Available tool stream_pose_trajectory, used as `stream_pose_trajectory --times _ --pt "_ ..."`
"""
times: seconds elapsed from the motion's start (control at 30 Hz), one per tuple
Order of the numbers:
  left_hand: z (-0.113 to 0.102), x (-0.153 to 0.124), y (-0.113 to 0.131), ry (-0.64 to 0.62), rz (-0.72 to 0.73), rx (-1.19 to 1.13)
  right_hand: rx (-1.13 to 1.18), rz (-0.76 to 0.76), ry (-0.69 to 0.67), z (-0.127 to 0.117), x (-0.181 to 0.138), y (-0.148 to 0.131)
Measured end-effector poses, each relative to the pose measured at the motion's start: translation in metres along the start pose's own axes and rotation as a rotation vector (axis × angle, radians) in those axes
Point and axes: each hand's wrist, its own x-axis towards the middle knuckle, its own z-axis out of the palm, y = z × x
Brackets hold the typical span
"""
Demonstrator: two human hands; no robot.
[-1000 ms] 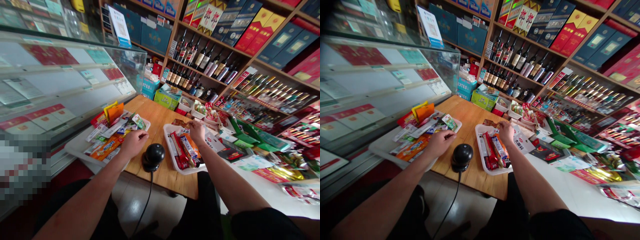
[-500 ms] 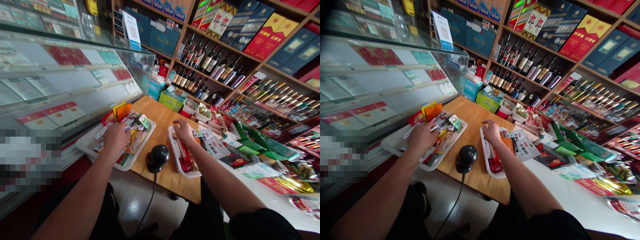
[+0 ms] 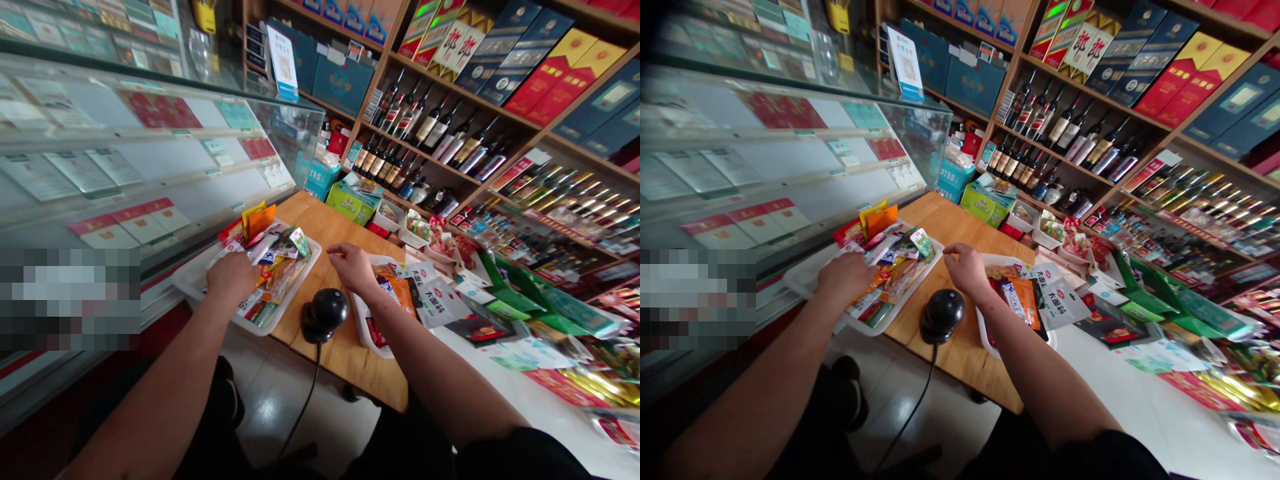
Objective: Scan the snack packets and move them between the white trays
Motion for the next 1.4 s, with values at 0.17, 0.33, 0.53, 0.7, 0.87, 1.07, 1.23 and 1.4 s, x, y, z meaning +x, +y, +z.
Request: stream_pose_trajectory --times 0.17,0.33,0.53,0.7,0.87,1.07,1.23,1.4 --pt "0.001 -0.005 0.003 0.016 0.012 -0.036 -0.041 0.010 0.010 0.005 -0.003 0.003" --pt "-0.003 -0.006 0.005 -0.007 -0.023 -0.008 -0.057 0.021 -0.007 0.010 -0.005 0.001" --pt "-0.008 -0.010 0.007 0.034 -0.051 -0.061 -0.025 0.017 -0.012 0.013 -0.007 -0.010" --pt "-0.014 -0.011 0.000 0.032 -0.095 -0.233 -0.013 0.011 -0.011 0.017 -0.009 -0.014" --pt "-0.018 -0.006 -0.011 -0.058 -0.065 -0.714 0.017 0.020 -0.025 0.020 -0.008 -0.023" --pt "-0.016 -0.013 -0.004 -0.248 0.129 -1.469 0.272 0.137 -0.026 0.019 -0.006 -0.037" --pt "-0.013 -0.024 0.006 -0.339 0.271 -1.461 0.569 0.276 -0.112 0.015 -0.008 -0.047" --pt "-0.013 -0.029 0.020 -0.233 0.351 -1.394 0.590 0.298 -0.077 0.015 -0.009 -0.044"
